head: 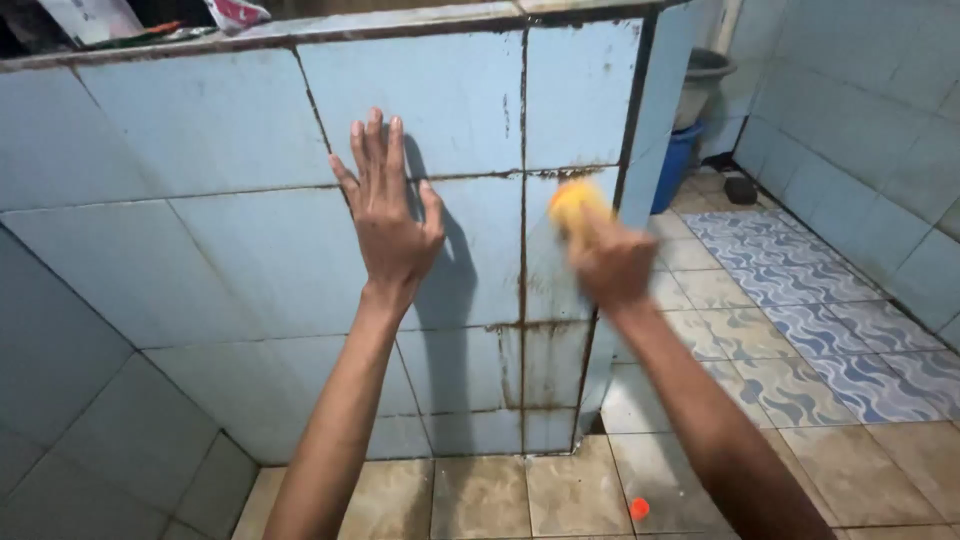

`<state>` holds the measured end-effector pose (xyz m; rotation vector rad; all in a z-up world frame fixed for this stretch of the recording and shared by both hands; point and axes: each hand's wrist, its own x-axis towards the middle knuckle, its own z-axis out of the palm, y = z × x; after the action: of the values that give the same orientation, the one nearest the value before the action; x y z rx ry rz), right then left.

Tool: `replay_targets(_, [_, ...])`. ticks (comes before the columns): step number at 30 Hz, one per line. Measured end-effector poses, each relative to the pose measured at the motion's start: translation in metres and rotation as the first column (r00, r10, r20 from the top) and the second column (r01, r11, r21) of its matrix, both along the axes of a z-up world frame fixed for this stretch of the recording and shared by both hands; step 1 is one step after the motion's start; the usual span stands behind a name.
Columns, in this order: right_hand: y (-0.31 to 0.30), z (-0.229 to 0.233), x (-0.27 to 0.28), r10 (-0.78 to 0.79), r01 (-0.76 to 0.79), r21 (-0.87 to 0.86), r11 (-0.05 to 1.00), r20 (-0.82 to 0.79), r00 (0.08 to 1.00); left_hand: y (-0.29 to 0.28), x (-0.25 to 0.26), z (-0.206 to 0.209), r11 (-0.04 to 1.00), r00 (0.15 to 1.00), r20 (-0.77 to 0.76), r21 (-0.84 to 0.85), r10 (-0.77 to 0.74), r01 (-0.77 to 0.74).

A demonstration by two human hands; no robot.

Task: Scrubbing the grout lines between wall tiles using a sponge and cleaning solution to remove stains.

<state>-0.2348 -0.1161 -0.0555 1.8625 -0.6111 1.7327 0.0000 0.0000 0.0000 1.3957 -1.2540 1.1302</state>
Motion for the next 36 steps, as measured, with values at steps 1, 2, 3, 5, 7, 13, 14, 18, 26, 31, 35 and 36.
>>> replay_targets(1, [-0.001, 0.006, -0.004, -0.001, 0.001, 0.000, 1.000, -0.001, 1.000, 0.002, -0.001, -0.001, 1.000, 1.000, -0.001, 0.000, -0.001, 0.001])
replay_targets(2, [-0.003, 0.012, -0.008, -0.019, 0.019, 0.081, 0.997, 0.004, 1.000, 0.003, -0.003, -0.003, 1.000, 1.000, -0.002, 0.012, -0.008, 0.008])
replay_targets(3, [-0.004, 0.020, -0.012, -0.042, 0.040, 0.160, 0.986, 0.014, 0.999, 0.004, -0.004, -0.002, 1.000, 1.000, 0.002, 0.021, -0.019, 0.019])
replay_targets(5, [0.001, -0.008, 0.010, -0.035, 0.037, 0.069, 0.997, -0.027, 0.999, 0.003, -0.006, -0.001, 0.999, 1.000, -0.005, 0.043, -0.020, 0.020])
replay_targets(7, [0.009, -0.027, 0.017, -0.035, 0.033, -0.023, 0.999, -0.076, 0.997, 0.003, -0.009, -0.006, 0.998, 0.999, -0.020, 0.063, -0.025, 0.026])
replay_targets(13, [0.010, 0.025, -0.012, -0.096, 0.096, 0.007, 0.995, 0.004, 0.995, -0.005, -0.008, -0.009, 0.996, 0.999, -0.040, 0.086, -0.012, 0.016])
replay_targets(14, [0.006, 0.031, -0.020, -0.084, 0.080, 0.072, 0.994, 0.047, 0.995, -0.004, -0.010, -0.009, 0.997, 0.999, -0.043, 0.075, -0.015, 0.019])
replay_targets(18, [0.012, 0.027, -0.006, -0.036, 0.036, 0.013, 0.999, 0.051, 0.998, -0.007, -0.015, -0.006, 0.998, 0.999, -0.044, 0.055, -0.024, 0.026])
replay_targets(26, [0.031, -0.050, 0.013, 0.162, -0.191, -0.015, 0.982, -0.459, 0.874, 0.019, -0.015, 0.003, 0.989, 0.993, -0.043, 0.100, -0.106, 0.110])
replay_targets(31, [-0.003, -0.035, -0.011, 0.069, -0.061, 0.043, 0.997, -0.232, 0.970, 0.025, -0.005, -0.001, 0.983, 0.991, -0.027, 0.128, -0.128, 0.130])
replay_targets(35, [0.015, -0.098, 0.008, 0.105, -0.134, -0.039, 0.990, -0.417, 0.903, 0.025, -0.007, -0.003, 0.984, 0.992, -0.020, 0.123, -0.128, 0.130])
replay_targets(36, [0.021, -0.120, 0.012, 0.086, -0.167, -0.089, 0.982, -0.574, 0.814, 0.025, -0.008, -0.002, 0.984, 0.991, -0.027, 0.113, -0.133, 0.135])
